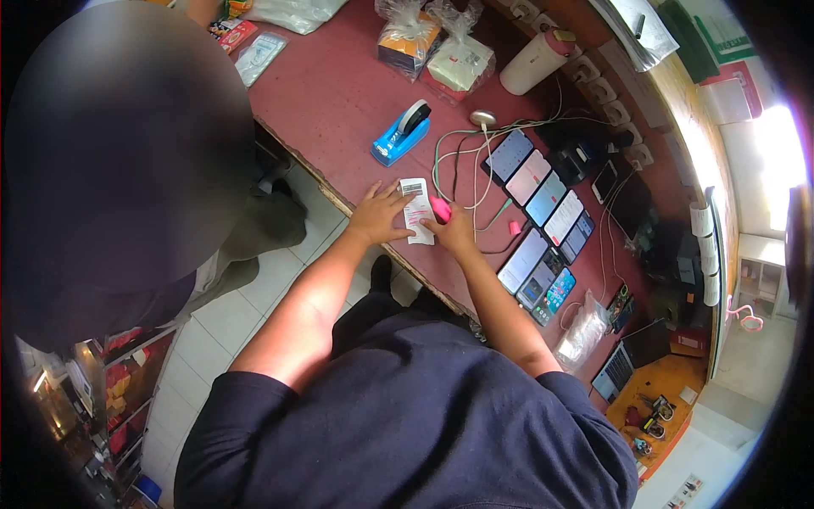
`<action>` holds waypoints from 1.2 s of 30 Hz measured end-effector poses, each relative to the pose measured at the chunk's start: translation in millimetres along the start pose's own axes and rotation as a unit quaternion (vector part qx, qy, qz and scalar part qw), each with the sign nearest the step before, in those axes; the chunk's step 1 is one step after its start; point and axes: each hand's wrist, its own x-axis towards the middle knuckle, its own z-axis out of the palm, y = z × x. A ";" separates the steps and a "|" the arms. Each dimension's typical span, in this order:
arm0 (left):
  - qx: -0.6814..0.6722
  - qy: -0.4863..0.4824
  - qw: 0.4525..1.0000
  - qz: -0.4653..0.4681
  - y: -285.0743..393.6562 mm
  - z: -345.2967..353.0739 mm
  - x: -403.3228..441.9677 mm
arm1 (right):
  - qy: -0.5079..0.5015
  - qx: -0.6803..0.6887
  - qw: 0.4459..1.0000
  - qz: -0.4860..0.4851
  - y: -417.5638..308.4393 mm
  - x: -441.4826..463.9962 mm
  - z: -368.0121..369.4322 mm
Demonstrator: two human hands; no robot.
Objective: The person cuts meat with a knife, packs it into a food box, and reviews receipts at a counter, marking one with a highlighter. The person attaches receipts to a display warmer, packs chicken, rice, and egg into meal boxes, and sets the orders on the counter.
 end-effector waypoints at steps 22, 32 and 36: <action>-0.006 0.002 1.000 -0.027 1.6 1.4 -1.5 | 0.085 -0.026 0.991 -0.101 32.5 4.4 7.4; 0.030 -0.008 1.000 0.001 2.1 -0.1 -1.0 | -0.102 0.044 0.994 -0.005 22.3 -11.3 -6.3; 0.018 0.009 1.000 -0.003 0.2 1.8 -2.5 | -0.056 -0.023 0.998 0.030 -16.6 -3.3 -31.0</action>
